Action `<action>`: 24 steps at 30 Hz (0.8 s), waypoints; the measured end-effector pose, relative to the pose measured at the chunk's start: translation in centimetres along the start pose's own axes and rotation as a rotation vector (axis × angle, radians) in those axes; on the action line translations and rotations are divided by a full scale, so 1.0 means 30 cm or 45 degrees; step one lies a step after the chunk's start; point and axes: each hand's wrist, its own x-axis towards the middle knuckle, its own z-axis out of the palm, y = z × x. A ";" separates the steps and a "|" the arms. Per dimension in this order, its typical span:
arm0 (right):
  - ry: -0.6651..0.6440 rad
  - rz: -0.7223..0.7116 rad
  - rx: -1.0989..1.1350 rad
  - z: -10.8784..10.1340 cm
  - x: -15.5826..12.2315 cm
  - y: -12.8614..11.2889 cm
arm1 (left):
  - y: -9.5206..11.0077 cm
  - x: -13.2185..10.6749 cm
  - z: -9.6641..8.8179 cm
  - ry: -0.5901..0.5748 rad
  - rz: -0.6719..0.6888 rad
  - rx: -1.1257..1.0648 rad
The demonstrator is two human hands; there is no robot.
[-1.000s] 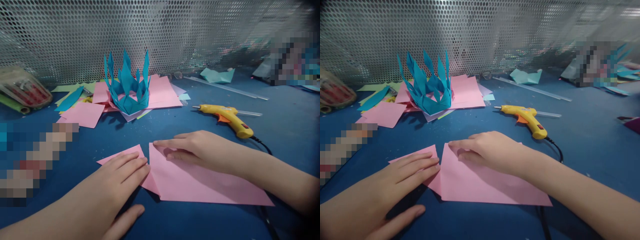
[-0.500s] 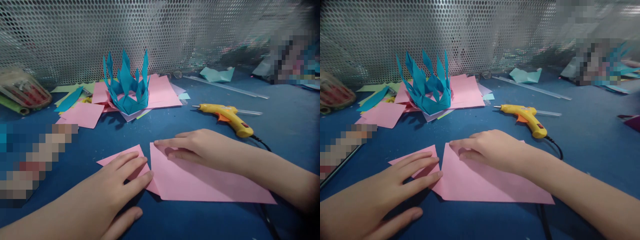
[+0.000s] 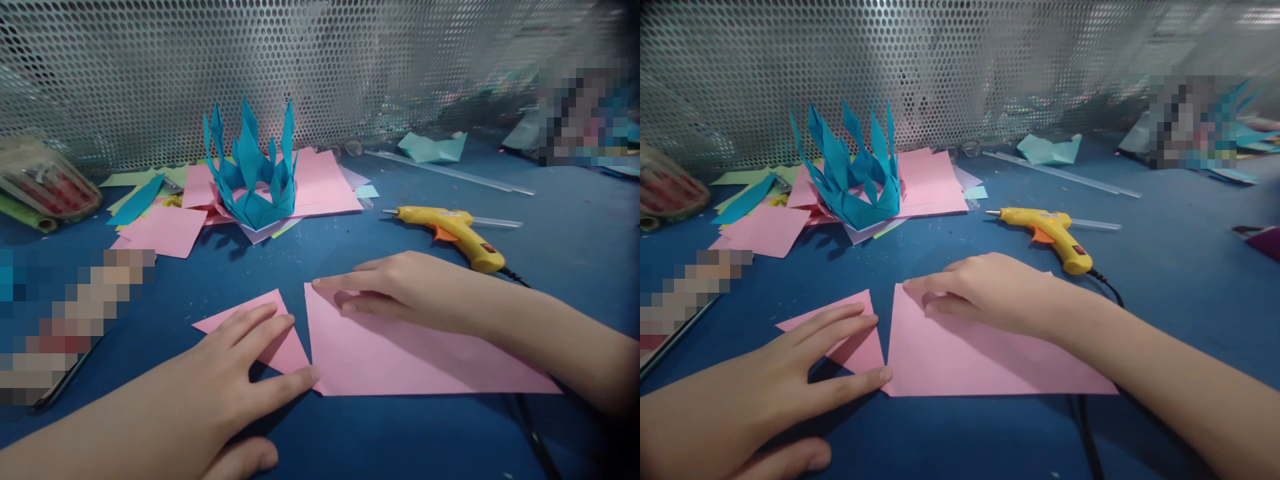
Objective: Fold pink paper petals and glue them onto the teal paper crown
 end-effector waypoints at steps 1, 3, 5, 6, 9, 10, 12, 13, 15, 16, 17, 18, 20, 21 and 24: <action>0.002 -0.003 -0.014 0.000 0.000 0.000 | 0.001 -0.001 -0.001 0.012 -0.006 -0.012; 0.004 -0.014 -0.041 0.001 -0.001 0.002 | 0.003 -0.005 -0.004 0.024 -0.016 -0.039; 0.011 -0.029 -0.047 0.002 -0.002 0.005 | 0.004 -0.006 -0.008 0.011 -0.027 -0.042; 0.017 -0.034 -0.047 0.003 -0.002 0.007 | 0.005 -0.006 -0.010 0.001 -0.021 -0.038; 0.010 -0.019 -0.039 0.005 -0.004 0.010 | 0.010 0.001 -0.011 0.000 -0.013 -0.025; 0.001 -0.010 -0.035 0.005 -0.004 0.010 | 0.012 0.005 -0.010 0.017 -0.024 -0.026; -0.020 0.012 -0.021 0.004 -0.005 0.008 | 0.015 0.011 -0.008 0.045 -0.050 -0.025; -0.029 0.024 -0.016 0.003 -0.006 0.007 | 0.016 0.013 -0.008 0.040 -0.046 -0.021; -0.048 0.041 -0.002 0.000 -0.006 0.004 | 0.015 0.014 -0.011 -0.002 -0.016 -0.003; -0.056 0.045 0.005 -0.002 -0.006 0.003 | 0.013 0.012 -0.013 -0.024 0.001 0.010; -0.058 0.045 0.013 -0.003 -0.006 0.003 | 0.012 0.010 -0.015 -0.038 0.008 0.019; -0.050 0.044 0.017 -0.004 -0.006 0.004 | 0.010 0.008 -0.017 -0.046 0.007 0.025; -0.031 0.042 0.014 -0.005 -0.007 0.006 | 0.007 0.004 -0.021 -0.052 0.002 0.028; -0.027 0.043 0.009 -0.005 -0.007 0.007 | 0.006 0.004 -0.022 -0.058 0.000 0.028; -0.048 0.038 0.004 -0.006 -0.006 0.011 | 0.005 0.007 -0.019 -0.058 0.013 0.000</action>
